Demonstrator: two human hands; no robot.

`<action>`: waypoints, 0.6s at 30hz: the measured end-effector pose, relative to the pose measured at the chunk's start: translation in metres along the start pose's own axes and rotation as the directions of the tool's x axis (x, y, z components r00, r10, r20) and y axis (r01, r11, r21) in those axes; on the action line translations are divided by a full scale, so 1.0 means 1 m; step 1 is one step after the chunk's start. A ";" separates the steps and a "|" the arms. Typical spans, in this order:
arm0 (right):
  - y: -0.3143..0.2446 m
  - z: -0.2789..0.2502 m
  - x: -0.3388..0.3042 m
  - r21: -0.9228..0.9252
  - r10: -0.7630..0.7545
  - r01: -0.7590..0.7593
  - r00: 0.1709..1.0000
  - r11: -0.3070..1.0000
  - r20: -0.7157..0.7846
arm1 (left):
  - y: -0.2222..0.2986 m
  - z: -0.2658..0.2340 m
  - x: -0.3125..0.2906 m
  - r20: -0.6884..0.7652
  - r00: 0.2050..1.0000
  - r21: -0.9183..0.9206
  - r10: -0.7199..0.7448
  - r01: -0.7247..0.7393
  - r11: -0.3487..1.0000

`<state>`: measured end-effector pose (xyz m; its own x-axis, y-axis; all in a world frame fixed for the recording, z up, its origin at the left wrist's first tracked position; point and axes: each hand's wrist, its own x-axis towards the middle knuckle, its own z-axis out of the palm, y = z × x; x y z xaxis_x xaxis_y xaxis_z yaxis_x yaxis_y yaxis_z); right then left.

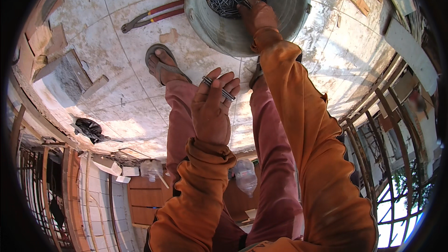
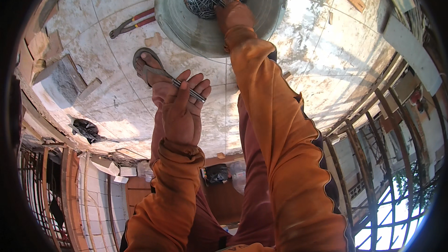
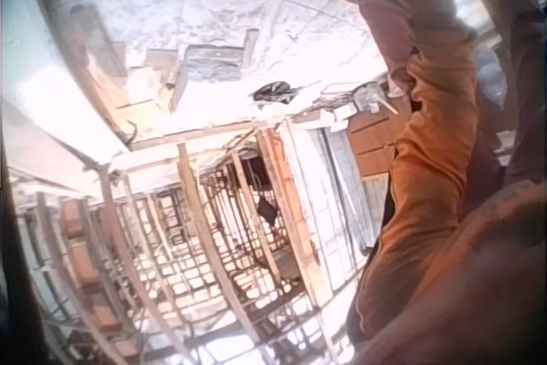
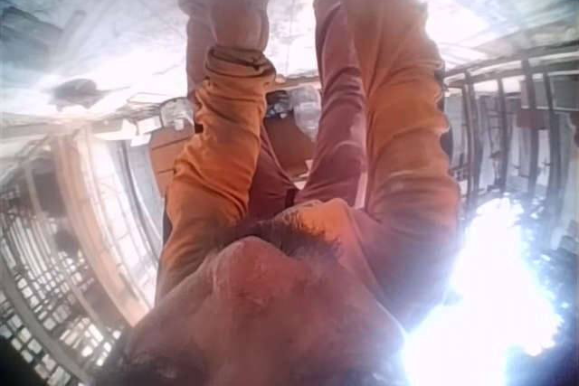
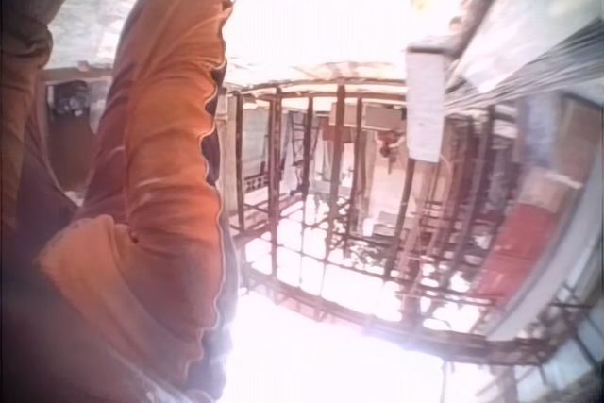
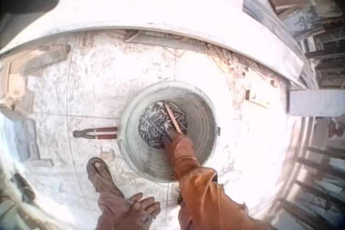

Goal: The person picks up metal nails from a bucket and counts them by hand while standing in a construction zone.

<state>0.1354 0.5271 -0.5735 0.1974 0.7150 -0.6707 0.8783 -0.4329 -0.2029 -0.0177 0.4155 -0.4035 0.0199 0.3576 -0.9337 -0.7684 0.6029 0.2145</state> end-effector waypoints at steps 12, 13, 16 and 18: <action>-0.037 -0.065 -0.128 0.291 -0.334 0.283 0.932 0.914 0.142 | 0.003 -0.004 0.001 -0.113 0.992 -0.011 0.052 -0.054 0.999; -0.032 -0.070 -0.155 0.410 -0.299 0.167 0.911 0.897 0.285 | 0.005 0.003 0.002 -0.083 0.996 -0.041 0.038 -0.042 0.998; -0.038 -0.072 -0.202 0.366 -0.291 0.170 0.906 0.915 0.306 | 0.007 0.000 -0.001 0.021 1.000 0.016 -0.002 0.001 1.000; -0.039 -0.075 -0.204 0.411 -0.280 0.158 0.925 0.898 0.256 | 0.005 -0.004 0.001 0.072 0.997 0.041 0.008 -0.011 0.999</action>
<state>0.0933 0.4393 -0.3750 -0.1747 0.6420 -0.7465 0.6405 -0.5018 -0.5814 -0.0241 0.4158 -0.4050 0.0596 0.4125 -0.9090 -0.7417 0.6277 0.2362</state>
